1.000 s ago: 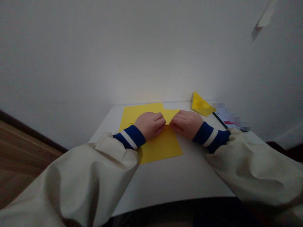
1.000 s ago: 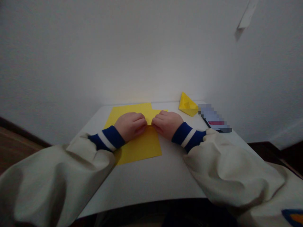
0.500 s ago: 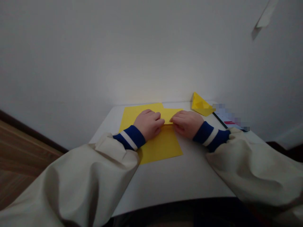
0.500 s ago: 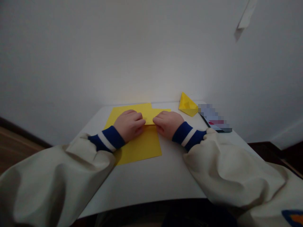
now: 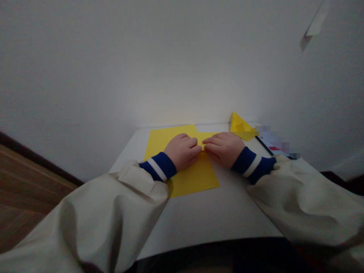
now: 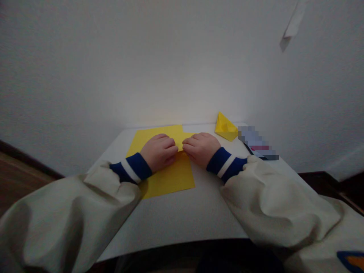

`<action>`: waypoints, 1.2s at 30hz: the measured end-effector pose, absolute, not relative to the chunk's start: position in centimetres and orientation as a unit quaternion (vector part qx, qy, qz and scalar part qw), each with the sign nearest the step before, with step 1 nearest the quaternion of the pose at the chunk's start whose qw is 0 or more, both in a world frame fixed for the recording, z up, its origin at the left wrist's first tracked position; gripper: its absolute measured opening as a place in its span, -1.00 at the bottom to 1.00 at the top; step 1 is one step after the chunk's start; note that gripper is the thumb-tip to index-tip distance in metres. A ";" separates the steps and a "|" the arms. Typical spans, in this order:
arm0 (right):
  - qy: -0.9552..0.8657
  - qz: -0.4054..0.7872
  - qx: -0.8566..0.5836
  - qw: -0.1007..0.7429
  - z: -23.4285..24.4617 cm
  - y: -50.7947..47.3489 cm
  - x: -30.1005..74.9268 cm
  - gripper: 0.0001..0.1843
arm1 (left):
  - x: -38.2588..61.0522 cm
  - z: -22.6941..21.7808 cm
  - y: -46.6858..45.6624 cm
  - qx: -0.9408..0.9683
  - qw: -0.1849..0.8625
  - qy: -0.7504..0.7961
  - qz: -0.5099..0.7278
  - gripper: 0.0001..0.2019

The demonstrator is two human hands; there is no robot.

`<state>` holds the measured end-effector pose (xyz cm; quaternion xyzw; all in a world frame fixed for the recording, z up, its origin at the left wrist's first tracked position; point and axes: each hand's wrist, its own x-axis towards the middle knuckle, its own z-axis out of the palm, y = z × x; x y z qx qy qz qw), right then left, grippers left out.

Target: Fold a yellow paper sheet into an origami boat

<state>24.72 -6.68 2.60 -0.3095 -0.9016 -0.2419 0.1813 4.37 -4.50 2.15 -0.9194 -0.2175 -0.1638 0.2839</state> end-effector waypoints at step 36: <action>-0.886 -0.166 -0.426 0.077 1.8 -6.1 26.1 -0.82 | 3.5 1.6 -3.8 -0.903 0.256 -0.337 -0.078 -0.91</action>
